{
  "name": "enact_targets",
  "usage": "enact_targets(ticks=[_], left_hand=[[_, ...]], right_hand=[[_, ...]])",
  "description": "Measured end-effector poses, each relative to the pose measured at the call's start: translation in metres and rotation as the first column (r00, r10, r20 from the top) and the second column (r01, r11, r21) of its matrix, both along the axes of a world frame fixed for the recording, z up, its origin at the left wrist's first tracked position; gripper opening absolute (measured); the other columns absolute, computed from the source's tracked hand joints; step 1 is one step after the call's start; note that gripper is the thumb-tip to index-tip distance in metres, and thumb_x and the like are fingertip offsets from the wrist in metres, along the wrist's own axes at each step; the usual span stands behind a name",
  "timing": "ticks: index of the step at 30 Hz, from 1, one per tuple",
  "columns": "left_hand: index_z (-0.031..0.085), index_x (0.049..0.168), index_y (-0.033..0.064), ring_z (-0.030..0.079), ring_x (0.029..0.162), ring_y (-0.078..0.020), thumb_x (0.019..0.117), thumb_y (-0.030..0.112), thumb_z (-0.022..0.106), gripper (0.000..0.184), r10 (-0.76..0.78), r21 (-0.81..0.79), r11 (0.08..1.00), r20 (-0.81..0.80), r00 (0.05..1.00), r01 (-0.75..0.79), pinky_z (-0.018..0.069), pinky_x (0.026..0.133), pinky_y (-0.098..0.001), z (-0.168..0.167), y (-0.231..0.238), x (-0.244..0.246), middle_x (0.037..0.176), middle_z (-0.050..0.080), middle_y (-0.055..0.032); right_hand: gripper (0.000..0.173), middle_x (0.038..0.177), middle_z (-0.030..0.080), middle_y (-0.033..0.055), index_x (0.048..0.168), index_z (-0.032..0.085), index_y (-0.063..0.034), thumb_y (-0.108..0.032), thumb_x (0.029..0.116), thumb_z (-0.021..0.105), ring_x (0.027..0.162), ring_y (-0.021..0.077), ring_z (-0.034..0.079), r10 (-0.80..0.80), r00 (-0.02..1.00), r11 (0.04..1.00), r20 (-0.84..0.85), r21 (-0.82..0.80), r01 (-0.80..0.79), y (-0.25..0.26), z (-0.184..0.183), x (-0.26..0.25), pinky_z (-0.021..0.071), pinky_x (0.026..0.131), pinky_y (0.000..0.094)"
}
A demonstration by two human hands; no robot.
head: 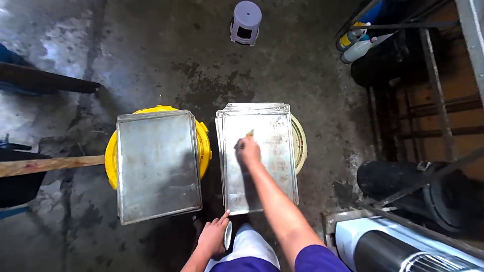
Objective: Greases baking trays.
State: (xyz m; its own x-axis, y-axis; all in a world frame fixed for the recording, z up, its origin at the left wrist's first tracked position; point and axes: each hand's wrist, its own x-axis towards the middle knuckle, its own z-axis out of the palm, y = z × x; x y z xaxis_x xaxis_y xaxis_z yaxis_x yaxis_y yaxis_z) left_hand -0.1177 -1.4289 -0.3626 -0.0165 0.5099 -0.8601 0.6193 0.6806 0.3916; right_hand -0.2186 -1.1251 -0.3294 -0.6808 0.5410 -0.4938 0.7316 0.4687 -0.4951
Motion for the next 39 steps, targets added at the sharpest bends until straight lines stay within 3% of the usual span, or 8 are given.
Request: enact_targets(ticks=[3,7,10,15,19,22,30,39], left_hand=[[0.05,0.147,0.018,0.05,0.139,-0.0283,0.0711,0.032,0.089,0.087,0.012,-0.007,1.0,-0.005,1.0,-0.012,0.0484,0.102,-0.0557,-0.001,0.002,0.001,0.171,0.021,0.0093],[0.049,0.148,0.0181,0.051,0.138,-0.0284,0.0718,0.033,0.088,0.087,0.076,-0.008,0.997,-0.013,0.997,-0.077,0.0487,0.102,-0.0555,0.002,0.004,0.005,0.171,0.022,0.0088],[0.047,0.149,0.0182,0.05,0.139,-0.0281,0.0716,0.034,0.088,0.089,0.071,-0.018,0.997,-0.012,0.997,-0.071,0.0482,0.103,-0.0548,0.003,0.008,0.005,0.171,0.021,0.0086],[0.046,0.15,0.0182,0.049,0.14,-0.0287,0.0721,0.036,0.088,0.091,0.012,-0.025,1.0,-0.031,0.999,-0.013,0.0479,0.103,-0.0553,0.005,0.011,0.003,0.172,0.019,0.0085],[0.043,0.153,0.0191,0.049,0.14,-0.0306,0.0692,0.041,0.09,0.098,0.003,-0.002,1.0,-0.013,1.0,-0.003,0.0479,0.103,-0.0562,0.003,0.006,0.002,0.172,0.016,0.0075],[0.037,0.158,0.0112,0.05,0.139,-0.033,0.0625,0.042,0.094,0.115,0.213,0.122,0.965,0.151,0.965,-0.232,0.0449,0.111,-0.0565,0.003,0.002,-0.013,0.164,0.038,-0.0047],[0.04,0.144,-0.002,0.067,0.11,-0.0246,0.0795,0.012,0.079,0.077,0.794,0.012,0.149,0.594,0.127,-0.989,0.0577,0.095,-0.0411,-0.007,0.023,-0.037,0.125,0.065,-0.0194],[0.045,0.142,-0.0009,0.067,0.106,-0.0186,0.0939,0.024,0.062,0.057,0.74,0.121,-0.289,0.658,-0.142,-0.95,0.0574,0.093,-0.0382,-0.012,0.002,-0.062,0.123,0.066,-0.016]], right_hand=[[0.033,0.117,0.073,0.014,0.126,0.071,-0.007,-0.029,0.1072,0.054,0.107,0.0232,0.071,-0.224,0.93,0.929,-0.292,-0.352,0.114,0.033,-0.006,-0.01,0.0559,0.098,0.0457],[0.035,0.124,0.069,0.0232,0.125,0.068,0.0006,-0.023,0.1068,0.051,0.116,0.035,0.067,-0.263,0.917,0.945,-0.3,0.114,0.308,0.136,-0.006,0.039,0.0528,0.102,0.0539],[0.031,0.13,0.064,0.0215,0.124,0.067,-0.0089,-0.025,0.1008,0.054,0.112,0.0385,0.067,-0.058,0.993,0.989,0.1,0.143,0.043,0.032,-0.004,0.034,0.0567,0.092,0.0574],[0.029,0.111,0.075,0.0123,0.113,0.075,-0.0015,-0.019,0.1019,0.055,0.104,0.0183,0.072,-0.293,0.891,0.949,-0.346,-0.215,0.229,-0.006,-0.018,0.122,0.0576,0.097,0.0391],[0.033,0.092,0.069,0.0084,0.121,0.063,-0.0023,-0.024,0.1105,0.042,0.071,0.0143,0.063,-0.965,0.251,0.252,-0.08,-0.56,0.789,0.11,0.007,0.236,0.0517,0.062,0.0293],[0.042,0.099,0.066,0.0076,0.123,0.059,-0.009,-0.037,0.1089,0.03,0.082,0.0191,0.063,-0.992,0.069,-0.022,0.109,-0.668,0.744,0.077,0.01,0.318,0.0525,0.071,0.0385],[0.037,0.107,0.069,0.0084,0.116,0.06,-0.0096,-0.031,0.1087,0.031,0.083,0.0189,0.065,-0.976,0.037,-0.135,0.215,-0.731,0.669,-0.014,-0.024,0.36,0.0543,0.07,0.0369],[0.037,0.109,0.069,0.0101,0.12,0.069,-0.0058,-0.029,0.1108,0.042,0.097,0.0219,0.063,-0.918,0.311,0.06,0.247,-0.688,0.723,-0.085,-0.016,0.329,0.0517,0.083,0.043]])
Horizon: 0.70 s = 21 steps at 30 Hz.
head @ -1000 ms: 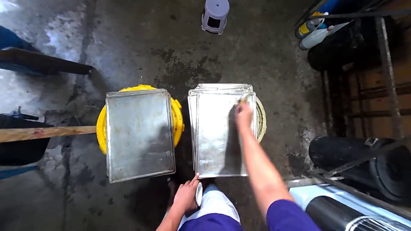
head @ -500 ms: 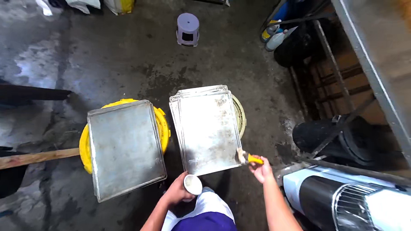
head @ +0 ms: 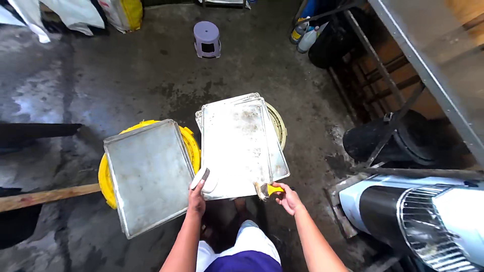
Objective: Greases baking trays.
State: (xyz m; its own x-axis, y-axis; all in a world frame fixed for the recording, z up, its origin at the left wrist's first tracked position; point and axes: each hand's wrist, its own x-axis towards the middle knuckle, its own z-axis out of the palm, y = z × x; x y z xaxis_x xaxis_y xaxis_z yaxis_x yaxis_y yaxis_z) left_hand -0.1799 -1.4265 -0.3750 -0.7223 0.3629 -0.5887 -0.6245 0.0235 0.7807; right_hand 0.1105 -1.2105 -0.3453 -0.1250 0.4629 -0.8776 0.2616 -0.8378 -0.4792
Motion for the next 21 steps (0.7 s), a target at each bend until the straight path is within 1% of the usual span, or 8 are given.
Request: enact_targets(ticks=[4,9,12,14,16,18,20,21], left_hand=[[0.042,0.143,-0.0032,0.066,0.107,-0.0178,0.0964,0.018,0.059,0.054,0.096,-0.027,0.995,-0.062,0.993,-0.097,0.0561,0.094,-0.0362,0.006,-0.066,-0.026,0.124,0.064,-0.0178],[0.046,0.14,-0.0025,0.068,0.104,-0.014,0.0908,0.029,0.062,0.061,0.206,0.009,0.978,-0.12,0.971,-0.206,0.0588,0.092,-0.0353,0.019,-0.189,-0.047,0.119,0.068,-0.0125],[0.039,0.145,-0.0006,0.066,0.11,-0.0127,0.0887,0.029,0.063,0.068,0.224,-0.024,0.973,-0.152,0.963,-0.23,0.0572,0.095,-0.0339,0.025,-0.243,-0.064,0.126,0.064,-0.0118],[0.026,0.155,0.0,0.06,0.122,-0.0204,0.0824,0.018,0.074,0.089,0.135,-0.125,0.978,-0.215,0.967,-0.165,0.0535,0.101,-0.0382,0.018,-0.267,-0.086,0.141,0.054,-0.0192],[0.02,0.158,-0.0005,0.056,0.13,-0.0235,0.0685,0.014,0.087,0.113,-0.031,-0.237,0.97,-0.317,0.948,-0.047,0.0519,0.107,-0.0383,0.017,-0.279,-0.107,0.148,0.049,-0.0221],[0.029,0.154,-0.0009,0.058,0.129,-0.0223,0.0613,0.019,0.094,0.114,-0.261,-0.369,0.924,-0.408,0.875,0.103,0.0514,0.108,-0.0379,0.034,-0.275,-0.119,0.144,0.054,-0.0206],[0.038,0.149,-0.0009,0.059,0.129,-0.0255,0.0605,0.028,0.097,0.11,-0.499,-0.494,0.831,-0.462,0.733,0.255,0.0485,0.111,-0.0436,0.054,-0.262,-0.117,0.139,0.059,-0.0202],[0.042,0.148,-0.0005,0.059,0.129,-0.028,0.061,0.034,0.096,0.109,-0.591,-0.533,0.783,-0.48,0.648,0.32,0.0467,0.113,-0.0476,0.062,-0.253,-0.111,0.139,0.059,-0.0201]], right_hand=[[0.035,0.133,0.066,0.009,0.125,0.069,-0.0074,-0.029,0.1097,0.047,0.122,0.0252,0.061,0.171,0.985,0.985,-0.01,0.027,-0.171,-0.059,0.009,-0.034,0.0509,0.095,0.0513],[0.035,0.134,0.065,0.0118,0.125,0.069,-0.0052,-0.026,0.1102,0.046,0.114,0.0235,0.064,0.367,0.926,0.93,-0.085,0.046,-0.365,-0.136,0.024,-0.093,0.0547,0.086,0.0437],[0.039,0.137,0.065,0.0107,0.124,0.07,-0.0056,-0.03,0.1109,0.042,0.119,0.0237,0.064,0.42,0.902,0.907,-0.1,0.083,-0.413,-0.173,0.021,-0.13,0.0545,0.093,0.0457],[0.044,0.142,0.062,0.0119,0.126,0.069,-0.0039,-0.03,0.112,0.037,0.131,0.0241,0.058,0.444,0.889,0.888,-0.113,0.189,-0.419,-0.195,0.02,-0.156,0.0502,0.103,0.0474],[0.046,0.136,0.066,0.0129,0.128,0.068,-0.0018,-0.029,0.1128,0.034,0.127,0.0231,0.06,0.444,0.888,0.868,-0.117,0.302,-0.394,-0.215,0.032,-0.181,0.05,0.102,0.0451],[0.046,0.127,0.069,0.0106,0.122,0.07,-0.0024,-0.027,0.1122,0.033,0.111,0.018,0.065,0.491,0.857,0.82,-0.155,0.414,-0.395,-0.223,0.059,-0.204,0.0551,0.088,0.0368],[0.041,0.117,0.071,0.0084,0.118,0.071,-0.0004,-0.024,0.1086,0.04,0.097,0.011,0.068,0.632,0.735,0.705,-0.244,0.574,-0.416,-0.221,0.088,-0.215,0.0578,0.078,0.0277],[0.037,0.115,0.072,0.0075,0.118,0.072,0.0003,-0.023,0.1066,0.046,0.097,0.0088,0.068,0.72,0.645,0.619,-0.256,0.657,-0.43,-0.218,0.101,-0.219,0.0587,0.079,0.0254]])
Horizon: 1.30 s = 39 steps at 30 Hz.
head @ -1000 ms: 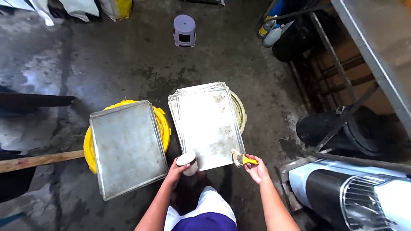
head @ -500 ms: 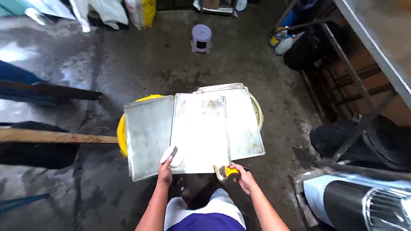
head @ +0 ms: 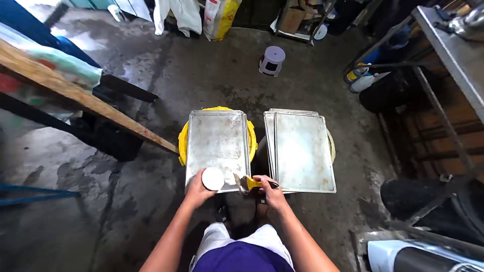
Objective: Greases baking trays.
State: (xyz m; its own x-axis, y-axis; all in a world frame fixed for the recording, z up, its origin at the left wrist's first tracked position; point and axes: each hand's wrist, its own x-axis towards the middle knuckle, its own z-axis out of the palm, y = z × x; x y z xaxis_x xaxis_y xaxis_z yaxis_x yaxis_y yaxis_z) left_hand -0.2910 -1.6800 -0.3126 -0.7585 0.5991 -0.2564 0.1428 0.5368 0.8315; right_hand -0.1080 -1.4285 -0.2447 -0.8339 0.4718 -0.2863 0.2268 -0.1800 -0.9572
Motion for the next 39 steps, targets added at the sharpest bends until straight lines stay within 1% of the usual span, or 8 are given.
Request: enact_targets(ticks=[6,11,15,18,22,29,35,39], left_hand=[[0.052,0.141,0.0016,0.055,0.133,-0.0281,0.0668,0.036,0.093,0.091,-0.428,0.107,0.887,-0.172,0.887,0.449,0.0428,0.116,-0.0447,0.033,0.077,0.059,0.138,0.061,-0.0163],[0.049,0.145,0.0037,0.053,0.135,-0.028,0.0648,0.038,0.093,0.098,-0.539,0.04,0.841,-0.019,0.842,0.54,0.0419,0.116,-0.0447,0.009,0.122,0.092,0.143,0.057,-0.0161],[0.04,0.152,0.0012,0.047,0.14,-0.0335,0.0644,0.039,0.093,0.109,-0.587,-0.078,0.802,0.073,0.806,0.592,0.0368,0.119,-0.0471,-0.029,0.152,0.117,0.149,0.051,-0.0207],[0.046,0.15,0.0091,0.044,0.143,-0.0339,0.0667,0.034,0.092,0.098,-0.73,-0.261,0.628,0.129,0.671,0.733,0.0421,0.114,-0.05,-0.039,0.188,0.145,0.159,0.041,-0.0128],[0.046,0.151,0.0138,0.041,0.145,-0.0352,0.0708,0.026,0.088,0.091,-0.813,-0.474,0.37,0.251,0.525,0.799,0.0495,0.101,-0.0568,-0.055,0.234,0.173,0.173,0.011,-0.0003],[0.049,0.147,0.0139,0.047,0.139,-0.0364,0.071,0.028,0.087,0.086,-0.755,-0.589,0.245,0.382,0.533,0.77,0.0528,0.093,-0.0572,-0.062,0.247,0.179,0.174,0.004,0.0073],[0.049,0.149,0.0155,0.048,0.138,-0.0359,0.0704,0.03,0.088,0.089,-0.693,-0.581,0.286,0.424,0.583,0.762,0.0511,0.097,-0.0578,-0.056,0.256,0.185,0.173,0.013,0.0036],[0.05,0.148,0.0164,0.048,0.139,-0.0349,0.0699,0.03,0.088,0.088,-0.682,-0.567,0.269,0.459,0.57,0.778,0.052,0.095,-0.0574,-0.058,0.261,0.181,0.173,0.007,0.009]], right_hand=[[0.027,0.114,0.074,0.0103,0.117,0.076,-0.0067,-0.025,0.1006,0.065,0.11,0.0149,0.068,0.468,0.849,0.775,0.248,0.346,-0.528,0.016,0.04,-0.001,0.0526,0.103,0.0335],[0.027,0.094,0.074,0.0073,0.109,0.072,0.0012,-0.02,0.1046,0.055,0.078,0.0133,0.072,0.125,0.975,0.99,0.182,-0.089,-0.11,0.059,0.021,0.062,0.063,0.077,0.0335],[0.024,0.093,0.075,0.0097,0.106,0.072,0.003,-0.016,0.102,0.058,0.078,0.0155,0.073,-0.429,0.883,0.897,0.191,0.207,0.391,0.127,0.009,0.132,0.0639,0.075,0.0332],[0.029,0.117,0.072,0.0178,0.119,0.073,0.0006,-0.019,0.1017,0.06,0.11,0.025,0.069,-0.543,0.745,0.74,0.388,0.641,0.205,0.167,-0.028,0.151,0.0543,0.1,0.0416],[0.036,0.127,0.068,0.016,0.125,0.071,-0.006,-0.027,0.1047,0.05,0.119,0.0271,0.066,-0.147,0.739,0.826,0.657,0.492,-0.274,0.129,-0.089,0.108,0.0523,0.105,0.0433],[0.029,0.118,0.07,0.0208,0.119,0.073,0.0012,-0.017,0.1036,0.056,0.113,0.0295,0.068,-0.475,0.7,0.771,0.534,0.635,0.039,0.241,-0.087,0.182,0.0528,0.103,0.0435],[0.028,0.118,0.073,0.0147,0.115,0.075,-0.0011,-0.019,0.1012,0.057,0.114,0.0226,0.069,-0.002,0.918,0.906,0.397,0.389,-0.167,0.158,-0.109,0.068,0.0538,0.104,0.0393],[0.028,0.113,0.074,0.019,0.114,0.074,0.0033,-0.015,0.1021,0.057,0.109,0.026,0.071,-0.314,0.863,0.824,0.396,0.565,0.041,0.294,-0.096,0.122,0.0553,0.101,0.0407]])
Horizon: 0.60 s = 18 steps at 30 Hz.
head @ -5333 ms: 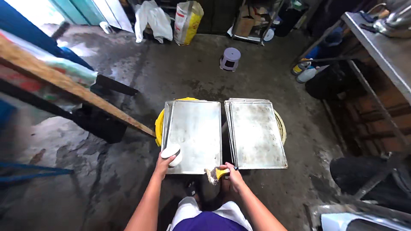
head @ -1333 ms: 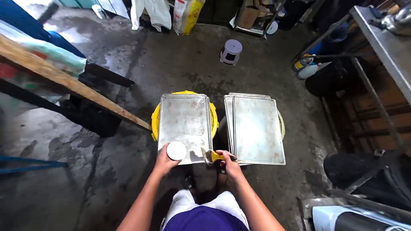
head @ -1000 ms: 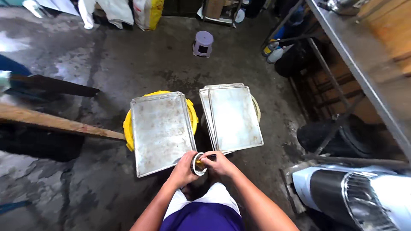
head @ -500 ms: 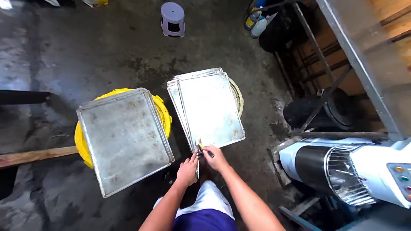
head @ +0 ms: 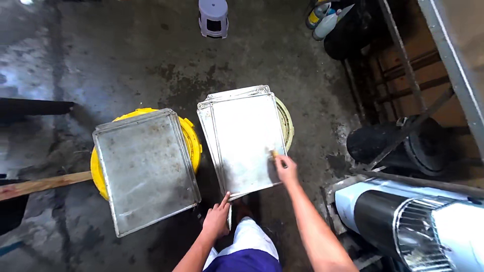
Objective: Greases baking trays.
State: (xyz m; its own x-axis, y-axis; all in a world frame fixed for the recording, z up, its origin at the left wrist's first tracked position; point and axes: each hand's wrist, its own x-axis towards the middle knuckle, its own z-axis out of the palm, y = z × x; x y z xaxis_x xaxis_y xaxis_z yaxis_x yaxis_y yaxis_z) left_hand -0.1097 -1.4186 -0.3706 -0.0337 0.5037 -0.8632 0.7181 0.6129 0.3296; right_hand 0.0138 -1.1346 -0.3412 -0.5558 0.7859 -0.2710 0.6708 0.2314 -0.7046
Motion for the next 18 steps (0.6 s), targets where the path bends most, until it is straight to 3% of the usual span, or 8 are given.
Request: enact_targets(ticks=[2,4,6,9,11,14,16,18], left_hand=[[0.049,0.148,0.0155,0.048,0.139,-0.0349,0.0704,0.031,0.088,0.088,0.016,-0.017,1.0,0.025,1.0,-0.016,0.0522,0.095,-0.0573,0.001,0.005,0.004,0.174,0.005,0.0083],[0.05,0.147,0.015,0.048,0.139,-0.0345,0.0699,0.032,0.088,0.088,0.04,-0.034,0.999,0.022,0.999,-0.039,0.0525,0.095,-0.0575,0.0,0.009,0.005,0.174,0.006,0.0083],[0.05,0.148,0.0152,0.048,0.139,-0.0344,0.0695,0.033,0.088,0.089,0.063,-0.061,0.996,0.024,0.998,-0.061,0.0521,0.096,-0.058,0.001,0.008,0.008,0.173,0.007,0.0086],[0.049,0.149,0.0172,0.048,0.138,-0.0343,0.0705,0.036,0.088,0.089,0.102,-0.107,0.989,0.029,0.994,-0.098,0.0519,0.095,-0.058,0.006,0.012,0.008,0.173,0.006,0.0096],[0.05,0.148,0.017,0.049,0.138,-0.035,0.0699,0.037,0.087,0.089,0.137,-0.118,0.984,0.028,0.99,-0.133,0.0522,0.095,-0.0583,0.005,0.015,0.009,0.173,0.006,0.0089],[0.051,0.146,0.0162,0.05,0.137,-0.0353,0.0695,0.039,0.088,0.088,0.141,-0.128,0.982,0.025,0.99,-0.136,0.0519,0.095,-0.059,0.006,0.017,0.009,0.173,0.008,0.0087],[0.051,0.147,0.0158,0.05,0.137,-0.0355,0.07,0.038,0.088,0.088,0.136,-0.128,0.983,0.019,0.991,-0.132,0.0509,0.096,-0.0594,0.006,0.019,0.008,0.173,0.011,0.0087],[0.051,0.147,0.016,0.049,0.137,-0.0356,0.0715,0.037,0.086,0.086,0.128,-0.132,0.983,0.019,0.992,-0.124,0.0509,0.095,-0.0593,0.007,0.021,0.007,0.173,0.011,0.009]], right_hand=[[0.029,0.125,0.069,0.0195,0.118,0.073,-0.0014,-0.019,0.1025,0.056,0.12,0.03,0.065,0.027,0.946,1.0,0.322,-0.012,-0.024,0.011,0.014,-0.03,0.0513,0.105,0.0449],[0.026,0.127,0.066,0.0181,0.115,0.072,-0.005,-0.019,0.0978,0.058,0.118,0.0303,0.065,0.199,0.902,0.979,0.384,-0.122,-0.164,-0.037,0.008,-0.096,0.0545,0.1,0.046],[0.025,0.114,0.072,0.0177,0.111,0.075,-0.0011,-0.016,0.099,0.059,0.106,0.0256,0.071,0.281,0.958,0.952,0.051,-0.137,-0.272,-0.063,-0.008,-0.125,0.0579,0.095,0.0399],[0.025,0.095,0.076,0.0123,0.102,0.076,0.0009,-0.017,0.1013,0.058,0.091,0.0175,0.072,0.044,0.983,0.993,-0.18,-0.102,-0.063,0.026,-0.007,-0.104,0.0592,0.089,0.0371],[0.026,0.103,0.075,0.0185,0.107,0.075,0.0014,-0.017,0.102,0.058,0.1,0.0285,0.073,-0.031,0.999,0.996,0.031,0.083,0.028,0.089,0.006,-0.099,0.0571,0.093,0.0481],[0.028,0.122,0.07,0.0169,0.113,0.073,-0.0071,-0.025,0.1006,0.055,0.116,0.0331,0.067,0.174,0.877,0.983,0.448,-0.032,-0.179,0.048,0.022,-0.175,0.0537,0.098,0.0538],[0.027,0.115,0.074,0.0114,0.111,0.076,-0.0114,-0.027,0.1008,0.055,0.11,0.0261,0.07,0.408,0.882,0.912,0.235,-0.071,-0.403,-0.004,-0.002,-0.215,0.0567,0.095,0.0464],[0.034,0.119,0.074,0.0109,0.125,0.073,-0.0112,-0.03,0.1067,0.052,0.113,0.0246,0.07,0.399,0.917,0.895,-0.017,-0.21,-0.393,0.014,-0.01,-0.223,0.0541,0.102,0.0483]])
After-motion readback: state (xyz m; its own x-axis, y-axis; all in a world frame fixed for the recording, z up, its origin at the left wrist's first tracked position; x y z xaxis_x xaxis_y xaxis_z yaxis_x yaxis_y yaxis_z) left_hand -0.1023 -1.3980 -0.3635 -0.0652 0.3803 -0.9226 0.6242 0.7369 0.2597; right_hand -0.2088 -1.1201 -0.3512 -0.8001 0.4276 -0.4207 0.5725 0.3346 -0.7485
